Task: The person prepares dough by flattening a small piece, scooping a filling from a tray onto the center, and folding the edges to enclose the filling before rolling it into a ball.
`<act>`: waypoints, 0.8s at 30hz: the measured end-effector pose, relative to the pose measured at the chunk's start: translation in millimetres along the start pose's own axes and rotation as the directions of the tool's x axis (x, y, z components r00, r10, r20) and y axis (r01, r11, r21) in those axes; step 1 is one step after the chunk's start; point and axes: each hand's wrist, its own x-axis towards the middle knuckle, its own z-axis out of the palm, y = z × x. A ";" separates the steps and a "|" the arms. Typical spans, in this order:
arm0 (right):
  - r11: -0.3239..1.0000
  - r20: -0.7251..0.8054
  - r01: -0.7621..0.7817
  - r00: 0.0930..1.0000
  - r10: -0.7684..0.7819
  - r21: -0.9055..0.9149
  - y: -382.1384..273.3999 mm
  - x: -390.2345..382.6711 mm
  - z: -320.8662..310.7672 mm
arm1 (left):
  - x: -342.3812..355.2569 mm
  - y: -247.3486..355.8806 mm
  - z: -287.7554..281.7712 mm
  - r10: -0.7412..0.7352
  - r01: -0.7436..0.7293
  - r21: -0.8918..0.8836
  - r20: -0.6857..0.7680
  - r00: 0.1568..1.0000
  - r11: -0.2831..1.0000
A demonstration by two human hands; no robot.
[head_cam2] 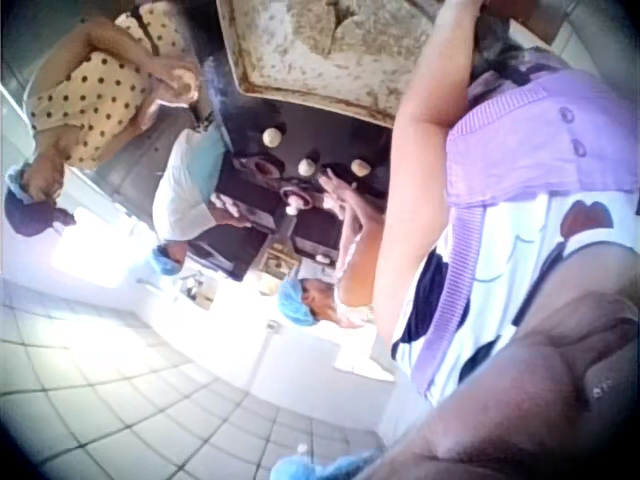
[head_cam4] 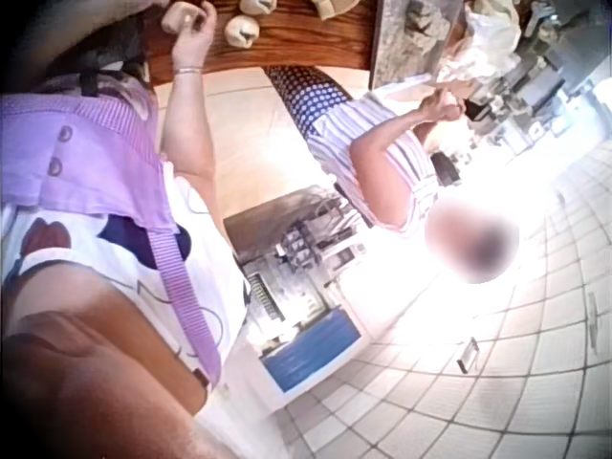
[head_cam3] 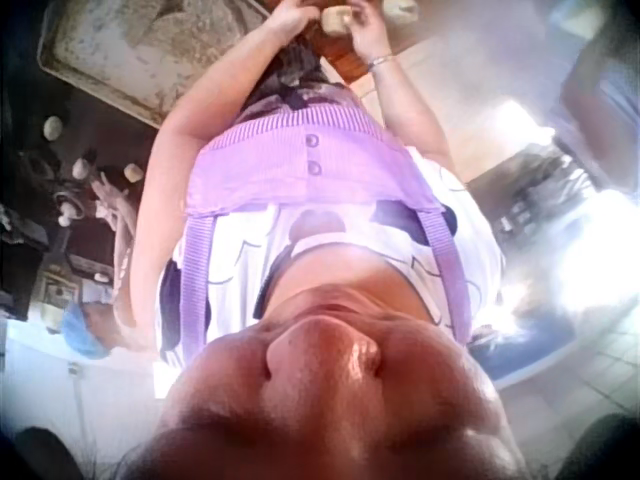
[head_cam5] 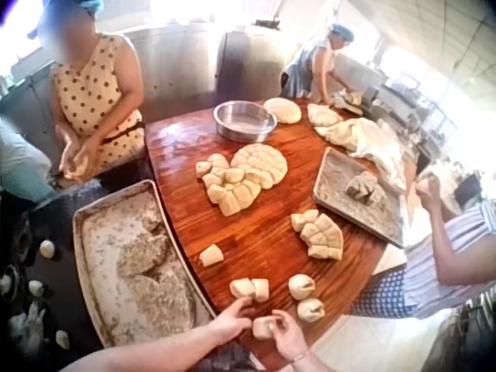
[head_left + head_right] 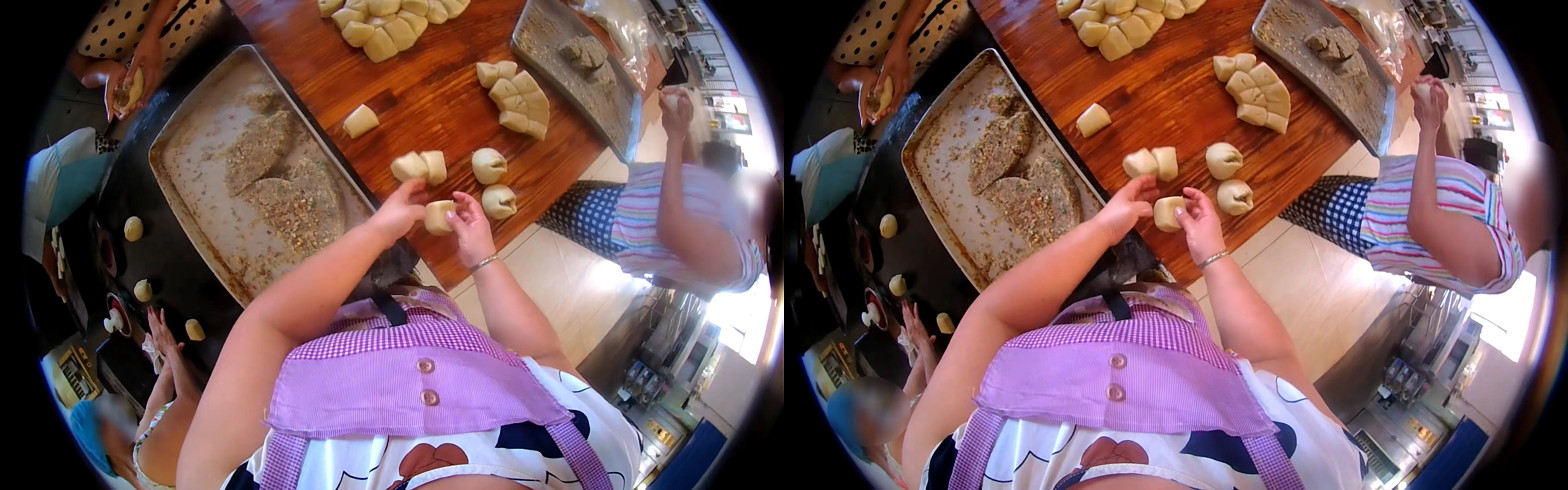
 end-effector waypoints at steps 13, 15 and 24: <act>0.191 0.654 0.707 0.704 -0.276 -0.681 4.4 -4.6 -14.4 | -86.1 -45.1 -32.4 0.314 -0.215 0.565 -0.083 0.946 0.797; 0.171 0.664 0.726 0.682 -0.308 -0.666 5.2 -5.2 -19.1 | -97.8 -53.0 -47.5 0.277 -0.180 0.507 -0.124 0.953 0.843; 0.043 0.365 0.384 0.903 -0.228 -0.922 10.8 -1.4 -2.6 | -153.5 -53.2 -76.9 0.211 -0.084 0.501 -0.202 0.956 0.862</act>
